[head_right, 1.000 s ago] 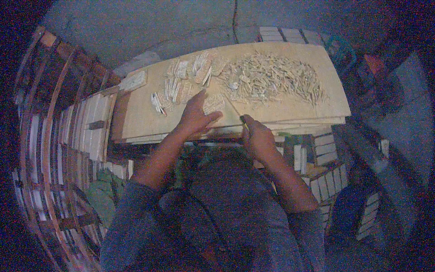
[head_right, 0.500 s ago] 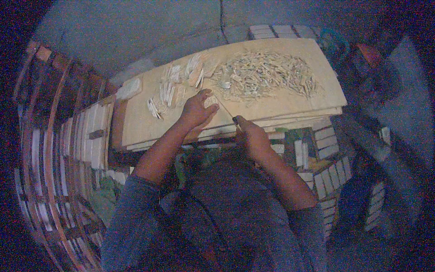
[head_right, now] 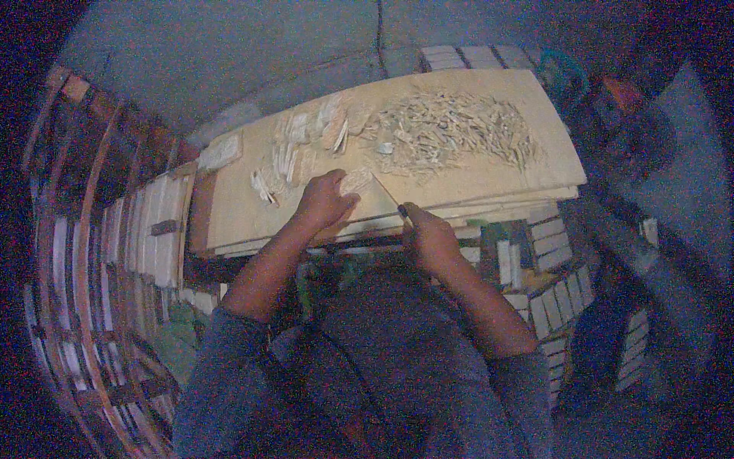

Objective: The person uses a knife to slice small rectangular blocks of light-colored wood into thin strips on a wooden workbench. The person holds the wood with the left hand and cuts with the right hand, accumulating a pile of wood shavings and strips on the table.

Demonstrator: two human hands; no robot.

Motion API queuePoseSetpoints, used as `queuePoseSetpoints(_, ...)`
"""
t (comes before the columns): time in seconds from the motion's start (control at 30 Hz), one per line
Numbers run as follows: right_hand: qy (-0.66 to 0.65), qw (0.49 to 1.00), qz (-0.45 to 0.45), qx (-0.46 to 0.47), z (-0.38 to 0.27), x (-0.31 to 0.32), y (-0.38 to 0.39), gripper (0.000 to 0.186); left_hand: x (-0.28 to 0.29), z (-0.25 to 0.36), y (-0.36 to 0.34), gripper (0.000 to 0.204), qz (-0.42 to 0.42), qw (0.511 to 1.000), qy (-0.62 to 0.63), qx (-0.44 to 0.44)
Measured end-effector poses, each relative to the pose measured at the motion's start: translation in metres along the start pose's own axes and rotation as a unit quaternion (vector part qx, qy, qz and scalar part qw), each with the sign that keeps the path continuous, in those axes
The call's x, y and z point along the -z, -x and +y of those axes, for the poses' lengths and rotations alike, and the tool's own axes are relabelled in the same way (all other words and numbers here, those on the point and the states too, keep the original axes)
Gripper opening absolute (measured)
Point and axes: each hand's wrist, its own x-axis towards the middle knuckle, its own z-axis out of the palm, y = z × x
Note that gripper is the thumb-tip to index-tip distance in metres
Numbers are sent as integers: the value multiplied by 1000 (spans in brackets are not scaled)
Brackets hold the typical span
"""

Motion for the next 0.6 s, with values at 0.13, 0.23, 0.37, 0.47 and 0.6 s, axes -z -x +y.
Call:
queuePoseSetpoints(0.13, 15, 1000, -13, -24, 1, -3, -2, 39, 2, 5, -7, 68, -12, 1000, -26, -3)
queuePoseSetpoints(0.23, 5, 1000, 7, -14, 7, -5, -3, 41, -1, 9, -16, 75, -10, 1000, -22, -20)
queuePoseSetpoints(0.37, 23, 998, 53, -22, 9, 2, -8, 44, -19, -5, -32, 75, -19, 999, -29, -39)
queuePoseSetpoints(0.47, 13, 998, 37, -51, -5, 21, -6, 45, -27, -2, -34, 68, -8, 999, -32, -32)
queuePoseSetpoints(0.6, 3, 998, 16, -60, -1, 16, -1, 43, -19, 3, -34, 68, -41, 999, 7, -24)
